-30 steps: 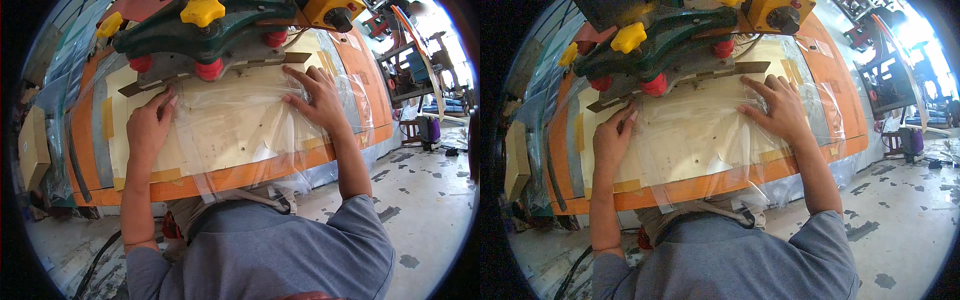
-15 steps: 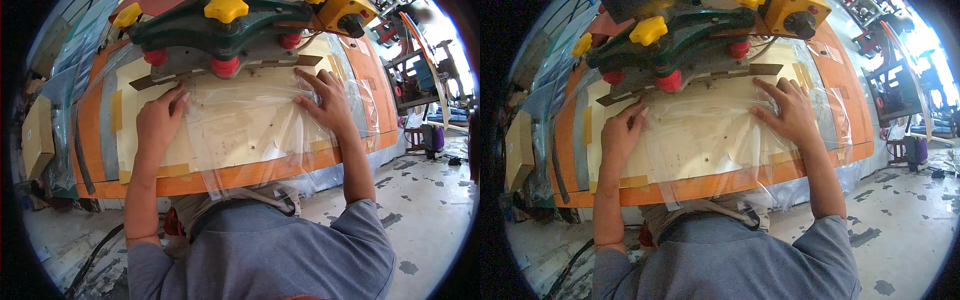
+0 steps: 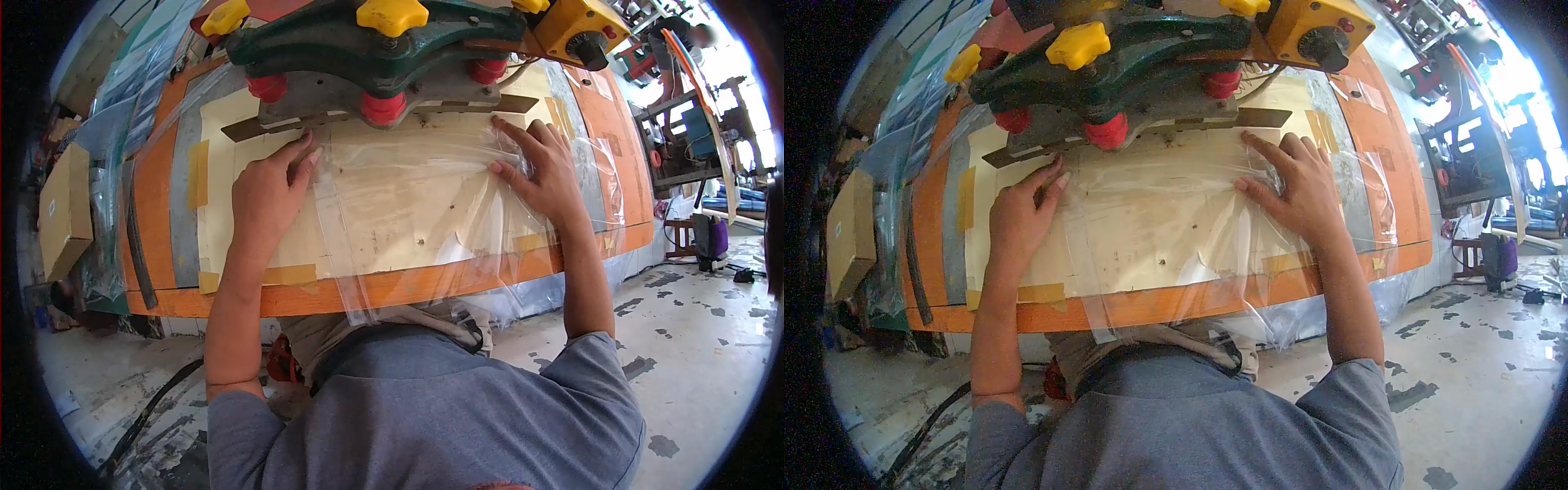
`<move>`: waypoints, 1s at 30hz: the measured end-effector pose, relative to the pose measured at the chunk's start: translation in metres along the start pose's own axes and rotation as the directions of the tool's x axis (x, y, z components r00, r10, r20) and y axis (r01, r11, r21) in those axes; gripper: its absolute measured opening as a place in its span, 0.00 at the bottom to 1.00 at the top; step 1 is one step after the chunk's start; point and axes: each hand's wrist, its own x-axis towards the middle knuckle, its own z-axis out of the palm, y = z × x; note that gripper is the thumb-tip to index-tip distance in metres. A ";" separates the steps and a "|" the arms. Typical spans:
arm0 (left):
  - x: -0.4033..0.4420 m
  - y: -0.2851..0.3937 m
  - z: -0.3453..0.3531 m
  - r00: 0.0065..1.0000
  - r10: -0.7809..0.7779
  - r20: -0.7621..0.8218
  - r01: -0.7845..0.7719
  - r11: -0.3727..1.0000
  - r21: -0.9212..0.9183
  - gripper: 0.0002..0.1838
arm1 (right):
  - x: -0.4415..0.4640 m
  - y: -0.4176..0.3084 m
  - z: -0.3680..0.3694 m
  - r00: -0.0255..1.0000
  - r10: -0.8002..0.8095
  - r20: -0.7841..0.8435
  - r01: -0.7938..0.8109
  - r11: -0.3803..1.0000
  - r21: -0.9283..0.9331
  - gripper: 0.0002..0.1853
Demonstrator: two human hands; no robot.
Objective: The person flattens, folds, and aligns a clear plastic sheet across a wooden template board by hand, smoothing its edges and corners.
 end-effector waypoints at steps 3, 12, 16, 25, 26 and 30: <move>0.001 -0.008 0.009 0.996 0.061 -0.069 -0.062 0.998 -0.014 0.21 | 0.000 0.000 0.000 1.000 -0.001 -0.003 0.001 1.000 -0.008 0.34; 0.000 0.003 -0.001 1.000 -0.012 -0.016 0.012 1.000 -0.006 0.18 | 0.000 -0.001 0.000 1.000 0.013 0.003 -0.013 1.000 -0.004 0.35; 0.001 0.007 -0.004 0.998 -0.056 0.035 0.055 0.998 0.016 0.18 | 0.000 -0.001 -0.001 0.999 0.029 0.018 -0.030 0.999 0.012 0.35; 0.000 -0.004 0.003 0.999 0.034 -0.031 -0.034 0.999 -0.006 0.20 | 0.000 -0.003 -0.002 1.000 0.011 0.002 -0.011 1.000 -0.006 0.35; 0.000 0.000 0.000 1.000 0.002 -0.006 -0.002 1.000 -0.009 0.20 | 0.000 -0.003 -0.001 1.000 0.011 0.001 -0.011 1.000 -0.006 0.35; 0.001 0.005 -0.004 0.998 -0.048 0.035 0.048 0.999 0.008 0.19 | 0.000 -0.002 -0.001 1.000 0.010 -0.006 -0.010 1.000 0.000 0.34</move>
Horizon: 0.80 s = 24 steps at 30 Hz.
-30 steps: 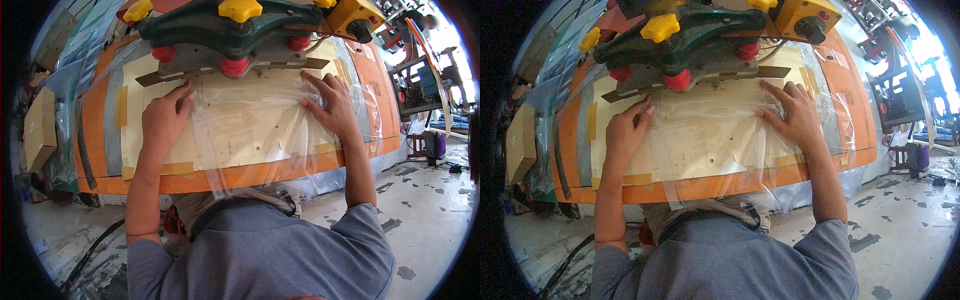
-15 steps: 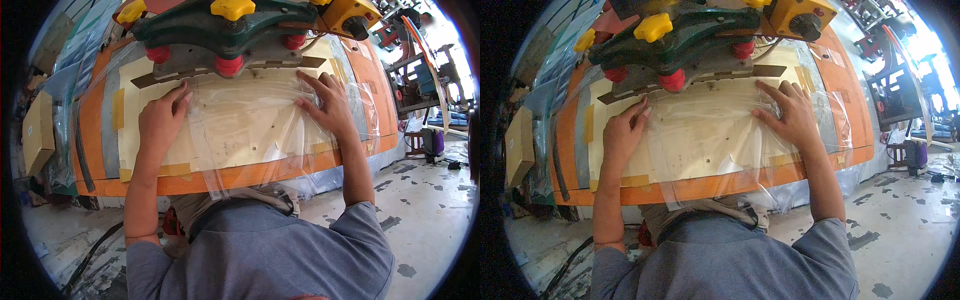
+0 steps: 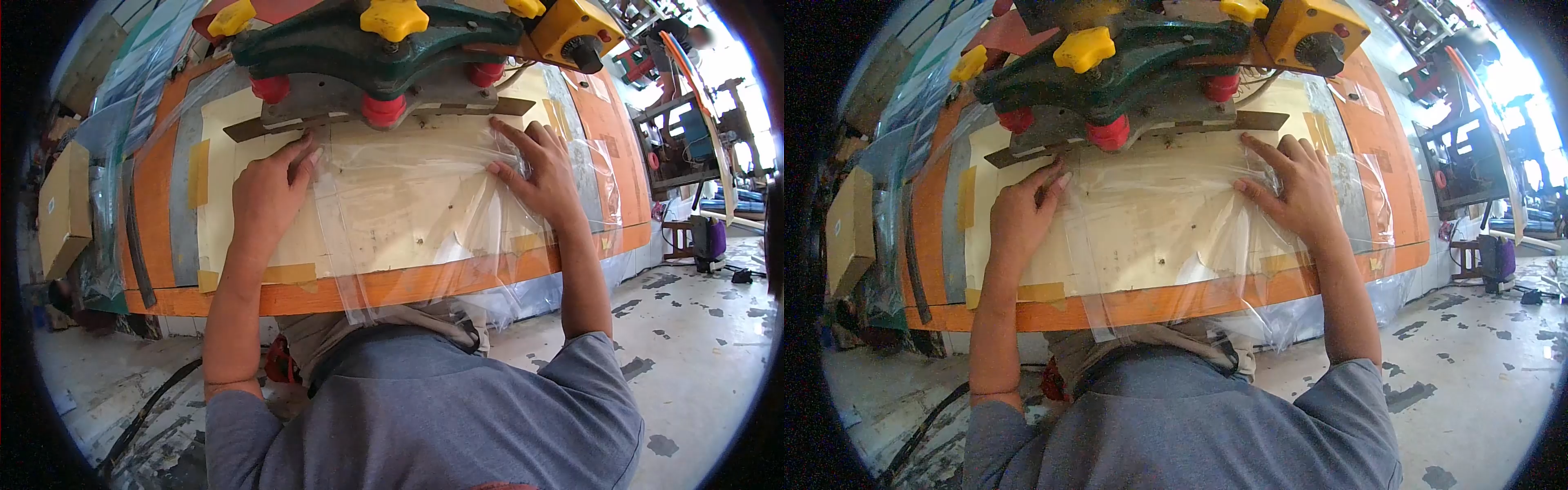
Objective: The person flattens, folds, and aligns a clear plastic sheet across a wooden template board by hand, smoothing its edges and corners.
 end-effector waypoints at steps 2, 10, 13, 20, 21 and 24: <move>0.000 0.000 0.001 1.000 0.002 -0.009 -0.002 1.000 -0.006 0.19 | -0.001 0.000 0.000 1.000 -0.003 0.002 0.003 1.000 0.002 0.34; -0.001 -0.007 0.007 0.998 0.022 -0.053 -0.021 1.000 0.020 0.18 | 0.001 0.000 0.001 0.999 -0.041 0.001 0.041 0.999 -0.016 0.34; 0.000 -0.010 0.010 0.996 0.058 -0.074 -0.053 0.997 0.061 0.19 | 0.001 -0.003 0.004 0.998 -0.065 -0.015 0.066 0.997 0.032 0.34; 0.000 -0.009 0.009 0.996 0.071 -0.050 -0.071 0.997 0.010 0.20 | 0.002 -0.005 0.002 1.000 -0.026 0.000 0.026 0.999 0.024 0.33; 0.000 -0.009 0.009 0.996 0.071 -0.045 -0.071 0.997 0.003 0.20 | 0.002 -0.005 0.002 0.999 -0.034 -0.006 0.034 0.999 0.014 0.33; -0.001 -0.008 0.009 0.996 0.077 -0.053 -0.076 0.997 0.023 0.19 | 0.002 -0.007 0.002 1.000 -0.002 0.009 0.002 0.999 0.041 0.33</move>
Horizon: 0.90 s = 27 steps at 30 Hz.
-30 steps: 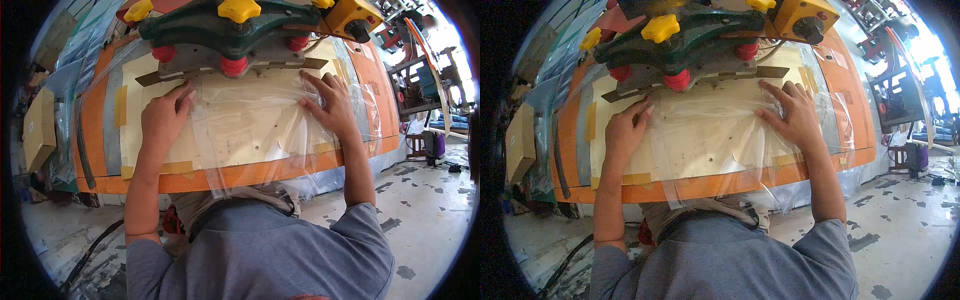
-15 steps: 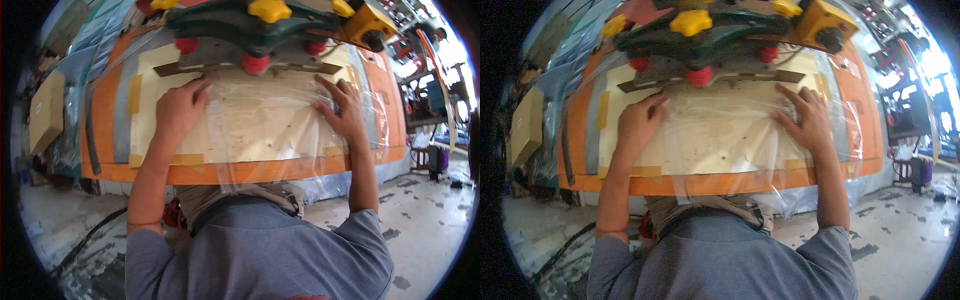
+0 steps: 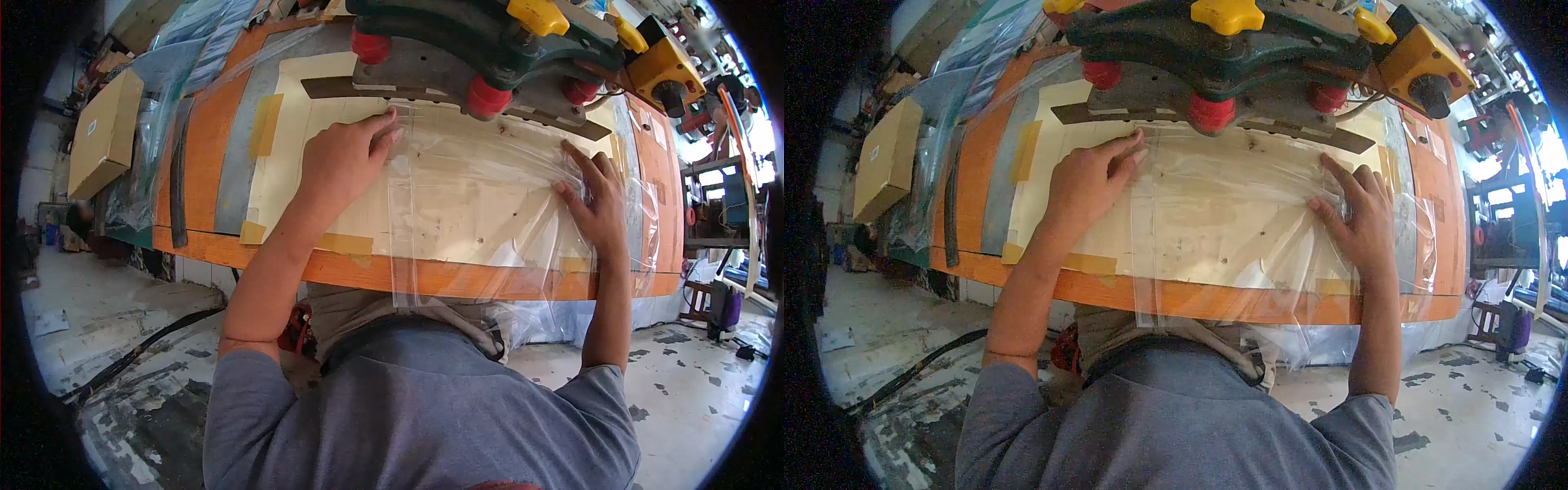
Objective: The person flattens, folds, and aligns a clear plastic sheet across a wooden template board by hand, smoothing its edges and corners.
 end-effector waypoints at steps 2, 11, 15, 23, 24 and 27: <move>0.000 -0.001 0.000 1.000 0.006 -0.010 -0.006 1.000 0.003 0.19 | 0.000 0.000 0.001 1.000 -0.001 -0.006 0.001 1.000 0.002 0.33; -0.002 0.006 -0.006 1.000 -0.010 -0.006 0.009 0.999 -0.030 0.17 | -0.002 0.008 -0.002 1.000 -0.012 -0.016 0.011 0.997 -0.079 0.34; 0.000 0.008 -0.009 0.997 -0.069 0.041 0.071 0.997 -0.027 0.19 | -0.003 0.007 -0.004 1.000 -0.005 -0.008 0.004 0.999 -0.048 0.34; -0.001 0.002 -0.003 1.000 -0.014 -0.006 0.014 0.999 -0.038 0.20 | -0.003 0.007 -0.003 1.000 -0.007 -0.016 0.007 0.999 -0.044 0.34; -0.001 0.000 -0.002 0.999 0.023 -0.043 -0.025 0.999 -0.040 0.21 | -0.003 0.006 -0.003 1.000 -0.012 -0.020 0.011 0.999 -0.044 0.34; -0.001 0.001 -0.003 0.999 0.018 -0.031 -0.020 0.999 -0.043 0.21 | -0.003 0.005 -0.004 1.000 -0.010 -0.016 0.009 0.999 -0.036 0.34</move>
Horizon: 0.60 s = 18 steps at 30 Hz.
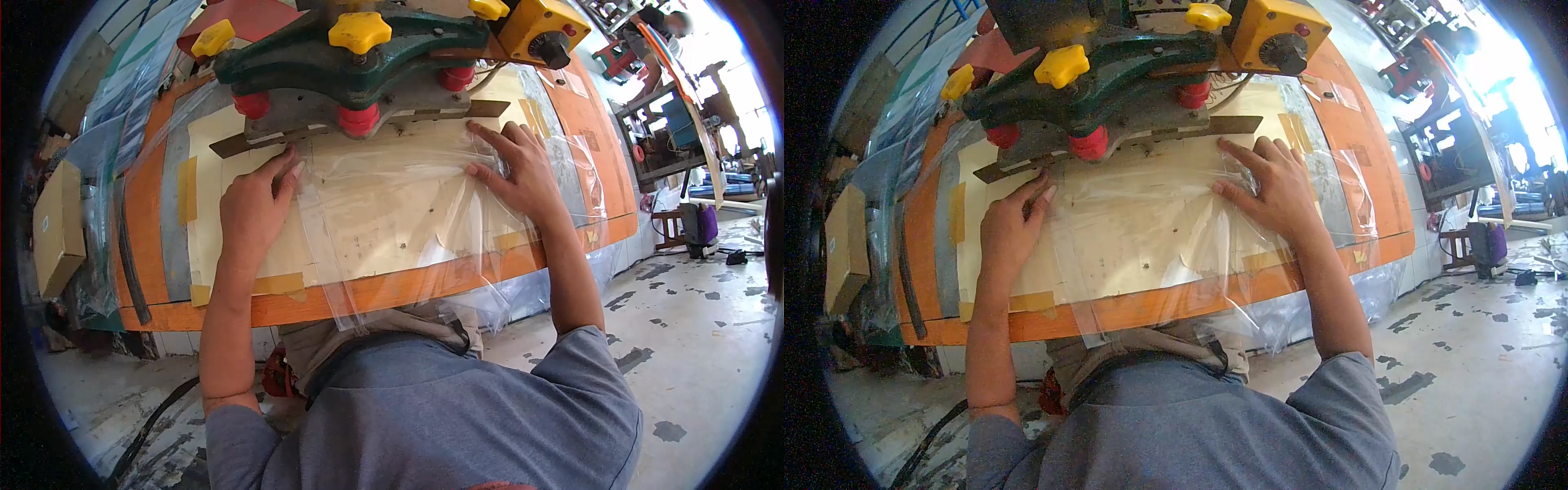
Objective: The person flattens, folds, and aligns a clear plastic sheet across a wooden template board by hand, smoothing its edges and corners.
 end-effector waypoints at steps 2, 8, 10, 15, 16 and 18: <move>0.000 0.000 0.000 1.000 -0.015 0.008 0.015 1.000 -0.004 0.21 | 0.000 0.000 -0.001 1.000 0.008 0.008 -0.008 1.000 0.006 0.33; 0.002 0.009 -0.007 0.991 -0.101 0.089 0.100 0.995 0.015 0.19 | 0.000 0.001 0.002 1.000 0.016 0.016 -0.015 1.000 -0.009 0.33; 0.001 0.009 -0.007 0.990 -0.103 0.095 0.102 0.995 0.016 0.19 | 0.000 0.002 0.001 1.000 0.002 0.006 -0.002 1.000 0.006 0.33; 0.001 0.005 -0.003 0.995 -0.072 0.063 0.072 0.997 0.000 0.20 | 0.000 0.002 0.001 1.000 0.007 0.004 -0.007 1.000 0.023 0.34; 0.001 0.004 -0.002 0.995 -0.072 0.065 0.072 0.997 0.001 0.20 | 0.000 0.002 0.001 1.000 0.005 0.005 -0.005 1.000 0.018 0.34; 0.000 0.001 0.000 0.999 -0.030 0.022 0.031 1.000 -0.007 0.20 | 0.000 0.003 0.002 1.000 0.007 0.004 -0.007 1.000 0.020 0.34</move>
